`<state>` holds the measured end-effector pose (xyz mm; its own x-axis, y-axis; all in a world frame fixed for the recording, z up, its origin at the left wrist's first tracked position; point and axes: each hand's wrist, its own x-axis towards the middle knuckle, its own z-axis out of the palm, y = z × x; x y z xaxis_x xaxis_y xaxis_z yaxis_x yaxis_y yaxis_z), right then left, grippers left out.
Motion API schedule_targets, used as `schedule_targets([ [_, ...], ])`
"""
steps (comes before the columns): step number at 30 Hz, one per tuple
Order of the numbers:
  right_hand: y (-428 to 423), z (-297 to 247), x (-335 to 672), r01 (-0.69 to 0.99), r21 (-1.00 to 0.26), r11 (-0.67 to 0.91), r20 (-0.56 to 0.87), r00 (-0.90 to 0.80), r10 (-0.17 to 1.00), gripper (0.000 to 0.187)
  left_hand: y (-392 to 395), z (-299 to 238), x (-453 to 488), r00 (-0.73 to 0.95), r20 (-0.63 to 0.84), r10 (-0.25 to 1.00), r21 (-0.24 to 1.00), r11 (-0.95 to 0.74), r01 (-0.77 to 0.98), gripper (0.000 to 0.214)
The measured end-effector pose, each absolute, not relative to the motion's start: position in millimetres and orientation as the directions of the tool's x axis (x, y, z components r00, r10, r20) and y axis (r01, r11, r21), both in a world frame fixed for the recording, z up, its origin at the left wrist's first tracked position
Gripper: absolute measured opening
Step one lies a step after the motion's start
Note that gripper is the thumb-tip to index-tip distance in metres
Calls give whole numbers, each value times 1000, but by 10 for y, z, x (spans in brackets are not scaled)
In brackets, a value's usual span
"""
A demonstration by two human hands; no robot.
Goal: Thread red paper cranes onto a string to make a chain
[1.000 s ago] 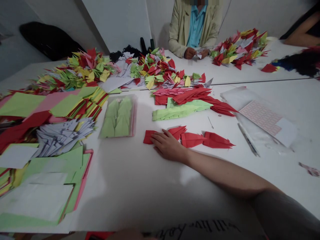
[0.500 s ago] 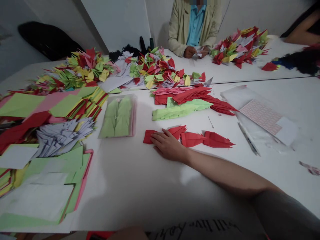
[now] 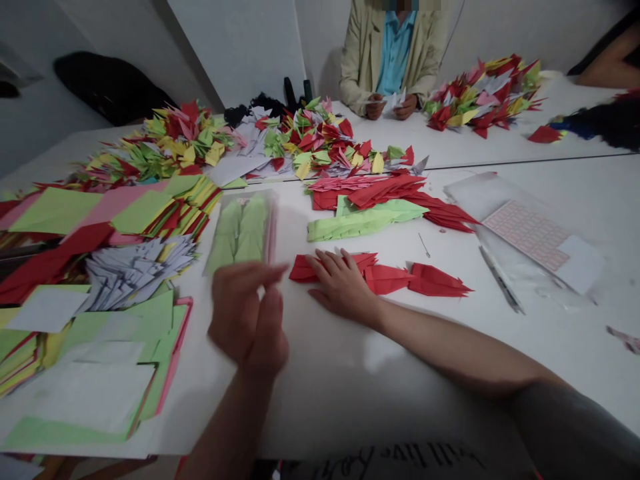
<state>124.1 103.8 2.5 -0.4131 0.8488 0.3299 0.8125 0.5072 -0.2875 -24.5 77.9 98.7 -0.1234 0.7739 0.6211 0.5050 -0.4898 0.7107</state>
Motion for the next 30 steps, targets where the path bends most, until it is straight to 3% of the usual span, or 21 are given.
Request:
schedule_targets([
  [3,1085,-10,1275,829,-306,468,306,-380,873,58,1089,768,-330,-147,537,831,766,-406,499,20],
  [7,1152,-29,1339,798,-290,528,343,-428,836,45,1413,320,-500,-135,256,957,863,-163,478,33],
  [12,1181,-14,1383,746,-304,593,437,-444,782,34,1487,56,-590,-127,154,980,890,-82,449,40],
  [16,1178,-12,1389,743,-309,594,452,-435,779,32,1493,25,-591,-9,141,990,853,-117,509,43],
  [22,1194,-61,1388,800,-270,536,354,-435,828,39,1517,-59,-601,86,221,972,790,-229,568,45],
  [30,1234,-56,1436,778,-259,572,448,-428,785,26,1523,35,-562,102,104,989,826,-143,545,53],
])
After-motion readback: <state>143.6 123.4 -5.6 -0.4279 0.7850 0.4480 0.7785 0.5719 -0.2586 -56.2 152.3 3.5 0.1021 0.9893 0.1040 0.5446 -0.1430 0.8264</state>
